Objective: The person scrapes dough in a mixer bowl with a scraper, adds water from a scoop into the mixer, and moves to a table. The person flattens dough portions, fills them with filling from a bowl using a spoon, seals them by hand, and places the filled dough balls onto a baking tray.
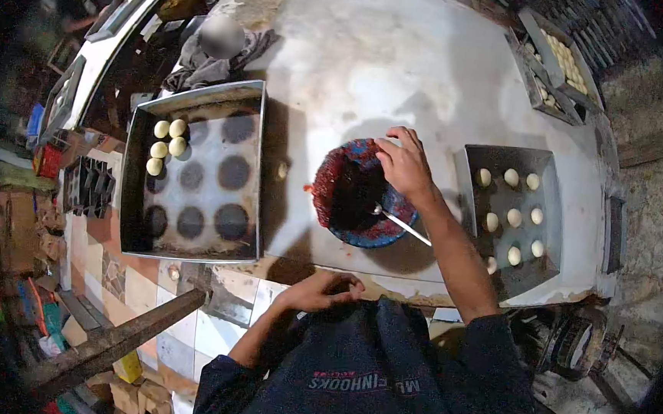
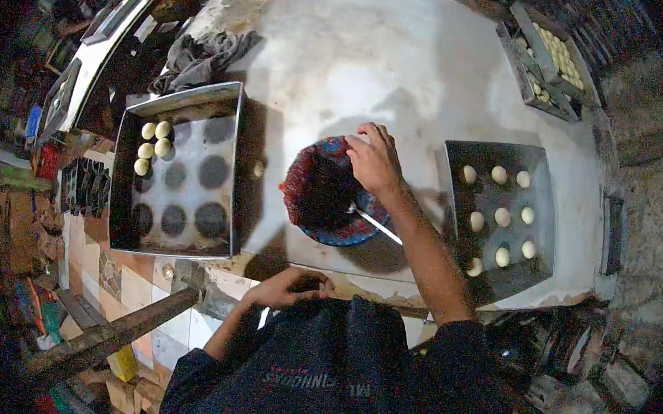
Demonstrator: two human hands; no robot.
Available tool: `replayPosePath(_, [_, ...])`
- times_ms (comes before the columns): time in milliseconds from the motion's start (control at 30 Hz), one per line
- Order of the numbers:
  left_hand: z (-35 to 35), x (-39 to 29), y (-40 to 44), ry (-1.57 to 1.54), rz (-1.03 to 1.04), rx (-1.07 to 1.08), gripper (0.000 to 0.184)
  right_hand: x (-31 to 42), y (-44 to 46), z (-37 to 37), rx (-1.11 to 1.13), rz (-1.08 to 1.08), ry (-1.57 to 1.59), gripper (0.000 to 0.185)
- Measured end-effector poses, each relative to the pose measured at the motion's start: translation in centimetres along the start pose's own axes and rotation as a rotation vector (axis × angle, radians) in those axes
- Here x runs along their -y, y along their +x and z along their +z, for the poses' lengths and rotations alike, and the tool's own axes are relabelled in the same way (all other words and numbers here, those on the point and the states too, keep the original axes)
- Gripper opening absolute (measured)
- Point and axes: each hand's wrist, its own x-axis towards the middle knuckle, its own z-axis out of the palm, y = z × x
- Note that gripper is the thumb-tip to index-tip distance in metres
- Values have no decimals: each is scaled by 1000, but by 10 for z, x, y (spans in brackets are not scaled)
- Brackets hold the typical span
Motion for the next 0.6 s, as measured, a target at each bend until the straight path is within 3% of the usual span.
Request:
replayPosePath(33, [-2,2,-1,1,10,-9,30,0,8,12,43,3,-90,22])
replayPosePath(100, [-6,12,-1,-128,-293,40,35,-3,10,25,100,-19,-134,24])
replayPosePath(233, [-4,27,3,-223,-164,-73,40,-6,14,34,-1,-158,-133,17])
replayPosePath(367, [3,29,12,-313,-234,-89,42,-8,8,38,-15,-208,-220,13])
replayPosePath(433, [4,19,16,-211,-217,-180,44,-5,8,34,15,-273,-319,13])
replayPosePath(500, [7,24,19,-208,-240,-196,46,-3,6,28,-12,-193,-226,14])
replayPosePath(600, [21,24,25,-264,-243,-325,41,-7,1,16,-68,300,281,16])
